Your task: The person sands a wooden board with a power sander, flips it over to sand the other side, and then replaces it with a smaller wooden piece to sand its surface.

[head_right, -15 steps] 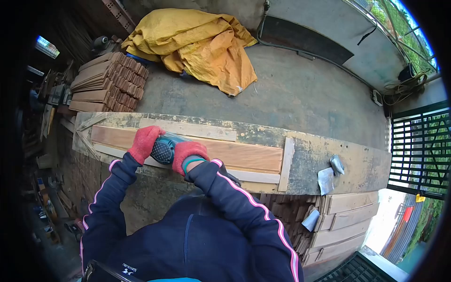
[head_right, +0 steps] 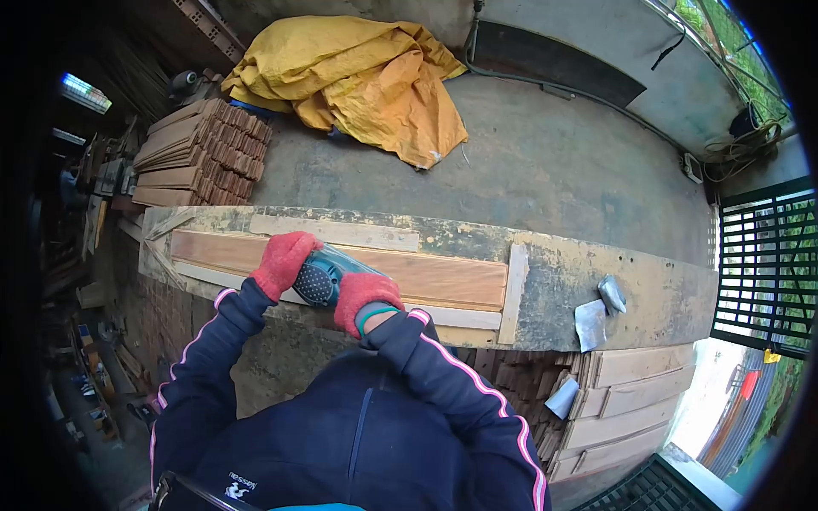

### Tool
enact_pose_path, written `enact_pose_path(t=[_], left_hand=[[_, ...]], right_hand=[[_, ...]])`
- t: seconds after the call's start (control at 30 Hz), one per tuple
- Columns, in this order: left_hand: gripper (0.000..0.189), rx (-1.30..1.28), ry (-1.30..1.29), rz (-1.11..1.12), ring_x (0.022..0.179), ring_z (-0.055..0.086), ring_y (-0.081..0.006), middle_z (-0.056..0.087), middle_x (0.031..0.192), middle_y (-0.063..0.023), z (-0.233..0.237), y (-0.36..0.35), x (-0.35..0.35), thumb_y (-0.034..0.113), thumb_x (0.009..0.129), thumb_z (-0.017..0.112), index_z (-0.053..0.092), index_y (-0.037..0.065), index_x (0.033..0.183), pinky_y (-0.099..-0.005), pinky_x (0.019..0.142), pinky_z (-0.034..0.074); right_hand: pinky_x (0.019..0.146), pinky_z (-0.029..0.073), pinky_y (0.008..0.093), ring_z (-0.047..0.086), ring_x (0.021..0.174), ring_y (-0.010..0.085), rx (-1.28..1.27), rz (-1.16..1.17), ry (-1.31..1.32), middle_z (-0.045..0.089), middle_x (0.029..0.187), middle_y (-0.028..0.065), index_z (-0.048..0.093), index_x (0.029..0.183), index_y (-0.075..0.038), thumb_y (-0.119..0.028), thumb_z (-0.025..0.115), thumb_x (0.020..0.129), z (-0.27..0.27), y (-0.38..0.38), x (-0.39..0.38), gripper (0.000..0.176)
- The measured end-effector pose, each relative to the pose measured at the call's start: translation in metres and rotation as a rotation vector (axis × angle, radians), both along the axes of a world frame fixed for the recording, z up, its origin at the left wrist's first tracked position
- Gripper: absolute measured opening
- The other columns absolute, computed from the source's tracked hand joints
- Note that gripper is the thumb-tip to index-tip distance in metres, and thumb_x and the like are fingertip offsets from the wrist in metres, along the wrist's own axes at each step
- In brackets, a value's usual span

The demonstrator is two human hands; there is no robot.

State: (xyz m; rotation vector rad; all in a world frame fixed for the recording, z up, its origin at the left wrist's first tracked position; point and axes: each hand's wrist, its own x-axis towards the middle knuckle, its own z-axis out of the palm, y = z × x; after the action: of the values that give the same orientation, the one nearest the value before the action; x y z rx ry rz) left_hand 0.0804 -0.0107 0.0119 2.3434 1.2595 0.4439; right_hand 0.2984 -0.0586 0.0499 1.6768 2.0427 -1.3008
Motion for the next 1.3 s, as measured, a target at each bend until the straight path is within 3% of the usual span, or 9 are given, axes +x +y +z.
enact_pose_path(t=[0.07,0.33,0.53,0.7,0.87,1.03,1.1,1.2,1.3], left_hand=[[0.014,-0.002,0.001,-0.014,0.081,0.069,-0.0330,0.070,0.090,-0.0147,-0.001,-0.004,0.016,0.015,0.091,0.056,0.065,0.006,0.096,-0.0395,0.070,0.055],[0.013,0.087,0.076,0.029,0.083,0.069,-0.0346,0.070,0.091,-0.0143,-0.007,-0.025,0.060,0.014,0.090,0.057,0.065,0.007,0.098,-0.0414,0.069,0.054],[0.042,-0.233,-0.115,0.308,0.084,0.068,-0.0366,0.071,0.085,-0.0132,0.001,-0.037,0.162,0.048,0.096,0.052,0.072,0.013,0.084,-0.0476,0.073,0.052],[0.033,-0.270,-0.259,0.196,0.087,0.068,-0.0363,0.071,0.090,-0.0125,-0.012,-0.047,0.268,0.043,0.093,0.056,0.072,0.014,0.093,-0.0480,0.074,0.052],[0.038,-0.155,-0.507,0.176,0.097,0.067,-0.0369,0.071,0.102,-0.0162,-0.025,-0.086,0.325,0.041,0.090,0.063,0.070,0.009,0.109,-0.0470,0.083,0.052],[0.037,-0.377,-0.437,0.106,0.106,0.066,-0.0346,0.070,0.112,-0.0162,-0.047,-0.109,0.264,0.032,0.093,0.063,0.069,0.006,0.118,-0.0445,0.091,0.052],[0.032,-0.442,-0.476,0.279,0.107,0.066,-0.0334,0.071,0.111,-0.0160,-0.039,-0.120,0.218,0.030,0.096,0.060,0.070,0.006,0.114,-0.0417,0.090,0.053],[0.032,-0.485,-0.513,0.669,0.096,0.069,-0.0297,0.072,0.105,-0.0145,-0.057,-0.141,0.149,0.031,0.097,0.061,0.071,0.004,0.111,-0.0367,0.085,0.054],[0.033,-0.368,-0.457,0.937,0.093,0.067,-0.0344,0.071,0.102,-0.0165,-0.091,-0.176,0.075,0.035,0.098,0.057,0.071,0.006,0.107,-0.0393,0.082,0.053]], right_hand=[[0.076,0.058,0.0472,0.073,0.087,0.0385,-0.013,0.024,-0.024,0.073,0.088,0.0224,0.077,0.089,-0.003,-0.021,0.068,0.067,0.000,0.001,0.015,0.029],[0.079,0.058,0.0472,0.072,0.091,0.0378,0.052,0.081,-0.097,0.074,0.093,0.0209,0.076,0.093,-0.005,-0.022,0.068,0.069,0.000,-0.015,0.056,0.031],[0.083,0.056,0.0475,0.070,0.093,0.0397,0.113,-0.041,-0.146,0.073,0.095,0.0193,0.071,0.102,-0.009,-0.024,0.064,0.075,0.000,-0.044,0.136,0.032],[0.083,0.056,0.0471,0.069,0.097,0.0399,0.101,-0.256,-0.243,0.073,0.100,0.0190,0.073,0.105,-0.009,-0.043,0.074,0.073,0.020,-0.084,0.212,0.047],[0.079,0.056,0.0452,0.070,0.093,0.0374,0.159,-0.493,-0.258,0.074,0.097,0.0177,0.072,0.106,-0.008,-0.045,0.079,0.067,-0.002,-0.138,0.283,0.054],[0.061,0.054,0.0398,0.070,0.065,0.0271,0.166,-0.879,-0.163,0.072,0.078,0.0141,0.071,0.101,-0.002,-0.035,0.081,0.066,0.001,-0.172,0.297,0.049],[0.051,0.049,0.0373,0.061,0.052,0.0209,0.159,-1.119,-0.119,0.067,0.070,0.0106,0.070,0.099,0.000,-0.030,0.081,0.066,0.004,-0.175,0.292,0.045],[0.048,0.047,0.0380,0.060,0.050,0.0217,0.221,-1.255,0.013,0.067,0.070,0.0091,0.071,0.100,-0.001,-0.027,0.080,0.069,-0.013,-0.182,0.298,0.042],[0.068,0.053,0.0413,0.067,0.073,0.0281,0.175,-1.301,0.073,0.071,0.087,0.0143,0.067,0.111,0.004,-0.023,0.076,0.073,-0.051,-0.185,0.322,0.048]])
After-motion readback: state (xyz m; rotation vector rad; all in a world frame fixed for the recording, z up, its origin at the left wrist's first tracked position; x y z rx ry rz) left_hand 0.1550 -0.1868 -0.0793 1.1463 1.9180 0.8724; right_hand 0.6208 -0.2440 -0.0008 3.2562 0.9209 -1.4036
